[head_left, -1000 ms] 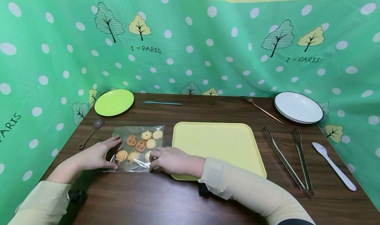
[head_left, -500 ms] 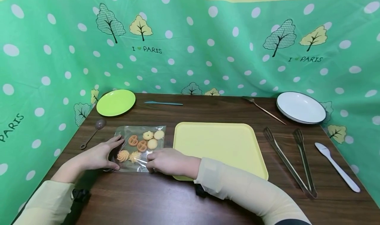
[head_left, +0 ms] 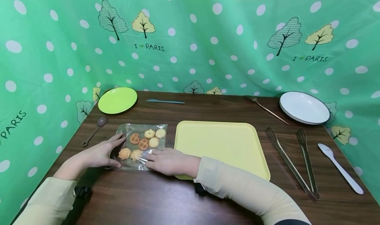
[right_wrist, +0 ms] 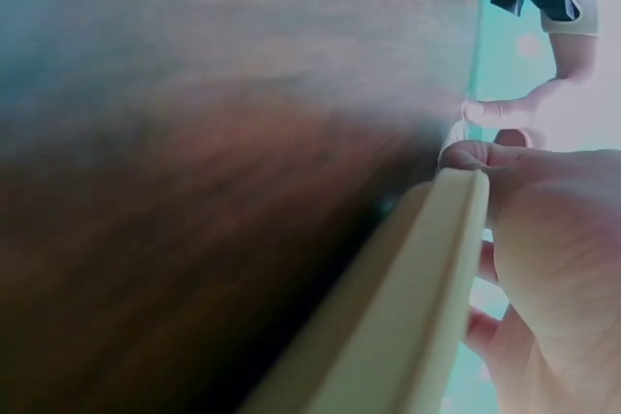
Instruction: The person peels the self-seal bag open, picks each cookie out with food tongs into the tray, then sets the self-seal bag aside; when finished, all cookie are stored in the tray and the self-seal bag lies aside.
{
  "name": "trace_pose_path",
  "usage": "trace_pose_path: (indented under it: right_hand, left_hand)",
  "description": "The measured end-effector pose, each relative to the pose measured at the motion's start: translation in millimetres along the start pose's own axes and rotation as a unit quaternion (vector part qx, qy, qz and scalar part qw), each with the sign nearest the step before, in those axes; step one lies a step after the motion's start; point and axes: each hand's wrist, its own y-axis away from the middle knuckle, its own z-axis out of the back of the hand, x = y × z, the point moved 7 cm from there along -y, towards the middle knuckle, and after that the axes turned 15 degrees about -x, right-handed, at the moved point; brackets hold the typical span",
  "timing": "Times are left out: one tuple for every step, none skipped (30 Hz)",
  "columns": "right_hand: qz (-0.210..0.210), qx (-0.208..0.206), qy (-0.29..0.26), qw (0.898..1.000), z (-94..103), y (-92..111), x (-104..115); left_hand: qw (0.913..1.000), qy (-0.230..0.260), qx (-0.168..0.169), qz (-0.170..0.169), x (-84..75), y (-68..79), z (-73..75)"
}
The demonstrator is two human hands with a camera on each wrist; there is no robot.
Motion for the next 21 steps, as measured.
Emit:
trace_pose_path:
  right_hand:
    - [0.002, -0.001, 0.003, 1.000, 0.6, 2, -1]
    - [0.006, -0.004, 0.005, 1.000, 1.0, 4, -2]
    - [0.010, -0.009, 0.008, 1.000, 1.6, 6, -2]
    - [0.012, -0.015, 0.010, 1.000, 2.3, 8, -3]
    - [0.014, -0.020, 0.011, 1.000, 3.1, 10, -5]
    - [0.015, -0.025, 0.008, 1.000, 4.2, 12, -6]
    - [0.013, -0.029, 0.004, 0.999, 5.2, 14, -7]
    - [0.012, -0.033, -0.001, 0.999, 6.1, 16, -9]
    - [0.010, -0.036, -0.003, 0.999, 7.6, 19, -10]
    - [0.009, -0.037, -0.006, 0.999, 8.7, 21, -12]
    - [0.008, -0.038, -0.009, 0.999, 9.6, 23, -13]
    - [0.006, -0.039, -0.011, 0.999, 10.2, 25, -14]
    - [0.005, -0.040, -0.013, 0.999, 10.9, 27, -15]
    - [0.004, -0.042, -0.014, 0.999, 11.7, 28, -16]
    - [0.002, -0.045, -0.018, 0.999, 12.8, 29, -17]
    - [-0.001, -0.048, -0.023, 0.999, 13.7, 29, -18]
    - [-0.006, -0.051, -0.031, 0.998, 14.4, 29, -19]
    - [-0.010, -0.053, -0.043, 0.998, 15.0, 29, -20]
    - [-0.014, -0.055, -0.058, 0.997, 16.0, 29, -21]
    - [-0.017, -0.057, -0.071, 0.996, 16.8, 28, -21]
    - [-0.021, -0.057, -0.087, 0.994, 17.5, 28, -22]
  left_hand:
    - [1.0000, 0.001, 0.002, 0.001, -0.3, -0.7, 0.3]
    - [1.0000, 0.000, 0.004, 0.001, -0.3, -1.3, 0.4]
    - [1.0000, 0.001, 0.006, 0.002, -0.7, -1.8, 0.8]
    - [1.0000, 0.000, 0.008, 0.002, -0.5, -2.3, 0.9]
    - [0.9999, -0.001, 0.010, 0.005, -0.2, -2.5, 0.9]
    - [0.9999, -0.001, 0.011, 0.005, -0.5, -2.8, 1.0]
    - [0.9999, -0.003, 0.012, 0.006, -0.7, -3.1, 1.2]
    - [0.9999, -0.004, 0.013, 0.005, -1.1, -3.4, 1.2]
    - [0.9999, -0.004, 0.013, 0.006, -1.7, -3.5, 1.5]
    - [0.9999, -0.004, 0.012, 0.004, -2.2, -3.6, 1.8]
    - [0.9999, -0.004, 0.012, 0.003, -3.1, -3.7, 2.2]
    - [0.9999, -0.004, 0.012, 0.003, -3.8, -3.6, 2.4]
    - [0.9999, -0.004, 0.011, 0.003, -4.3, -3.4, 2.5]
    - [0.9999, -0.004, 0.011, 0.002, -5.0, -3.2, 2.7]
    - [0.9999, -0.004, 0.011, 0.003, -5.6, -2.9, 2.9]
    - [0.9999, -0.004, 0.012, 0.003, -6.1, -2.7, 2.8]
    - [0.9999, -0.004, 0.013, 0.004, -6.3, -2.5, 2.6]
    - [0.9999, -0.005, 0.013, 0.004, -6.6, -2.4, 2.5]
    - [0.9999, -0.005, 0.014, 0.004, -6.8, -2.5, 2.3]
    - [0.9999, -0.003, 0.015, 0.003, -7.1, -2.8, 2.1]
    - [0.9999, -0.003, 0.014, 0.002, -7.1, -3.0, 1.6]
